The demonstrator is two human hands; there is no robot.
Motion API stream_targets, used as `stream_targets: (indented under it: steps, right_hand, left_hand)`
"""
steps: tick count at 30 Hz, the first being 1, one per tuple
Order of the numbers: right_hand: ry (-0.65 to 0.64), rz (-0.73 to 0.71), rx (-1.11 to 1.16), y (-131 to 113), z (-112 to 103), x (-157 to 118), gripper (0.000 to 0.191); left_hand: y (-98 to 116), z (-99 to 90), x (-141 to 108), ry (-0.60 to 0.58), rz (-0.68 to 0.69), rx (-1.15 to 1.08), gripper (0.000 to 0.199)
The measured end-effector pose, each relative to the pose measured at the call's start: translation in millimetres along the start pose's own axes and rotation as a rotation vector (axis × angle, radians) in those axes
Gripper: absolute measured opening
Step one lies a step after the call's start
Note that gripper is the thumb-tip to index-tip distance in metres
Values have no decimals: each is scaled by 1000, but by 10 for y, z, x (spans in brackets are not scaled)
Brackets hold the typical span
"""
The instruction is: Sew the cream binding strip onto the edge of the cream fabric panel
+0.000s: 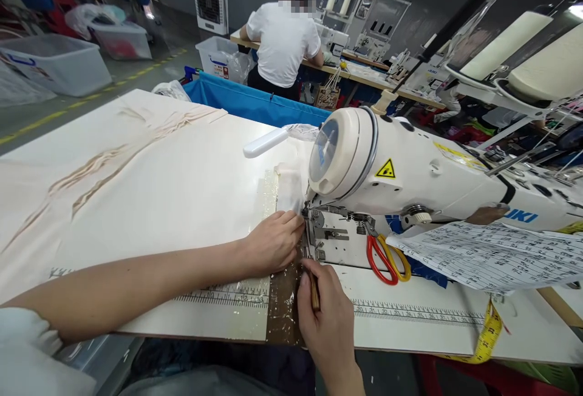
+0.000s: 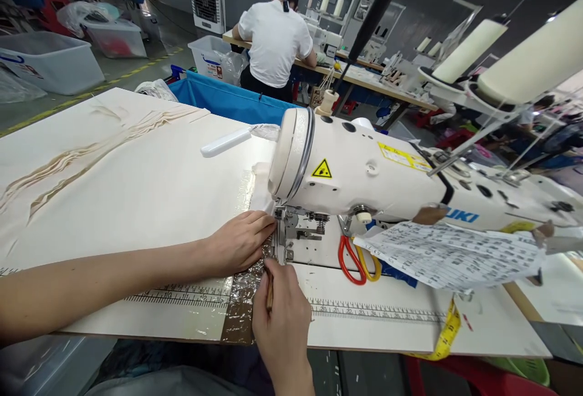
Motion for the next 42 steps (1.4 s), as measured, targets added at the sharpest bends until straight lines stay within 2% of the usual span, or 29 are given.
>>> stream_targets:
  steps: [4,8,14,21,26,29,33,35,37,40,42]
  right_hand:
    - [-2,-74,-175,-75,84,86,26]
    - [19,-85,-263,-112,89,142,32]
    - [2,-81,-388,-133,121,136,34]
    - [-43,-36,-622,-147,223,154,29]
    - [-54,-13,-651,-141,242,186,32]
    - [-80,-36,-501,-126,190,110,34]
    - [-82,-21,-93,0,9,-138,30]
    - [-34,95,58,207,-107,-270,31]
    - [58,296,184,502,-200,-399,35]
    - [117,526,405,797,-145,-536,51]
    - [131,591,484,874,-92,-578,59]
  left_hand:
    - [-9,-17,5,33,11,-35,34]
    - [-17,-17,10,40,0,-49,34]
    - [-31,-20,4,49,-13,-43,33]
    - [-117,12,6,40,-38,-82,43]
    - [-195,-14,14,68,-29,-85,40]
    - [-279,-31,23,77,-49,-103,38]
    - [-369,-111,29,147,-71,-161,34]
    - [-402,-154,21,160,-99,-187,32]
    - [-415,-188,-12,124,-132,-206,31]
    - [-317,-275,-183,31,-85,-203,28]
    - [-237,-379,-422,4,-25,-187,28]
Point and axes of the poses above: each hand's wrist, its own x-axis towards the middle knuckle, its own z-axis out of the palm, y = z × x, the point moved 10 cm from there along x, towards the middle knuckle, and after that the axes turned 4 degrees about -z, right-handed, at the moved point
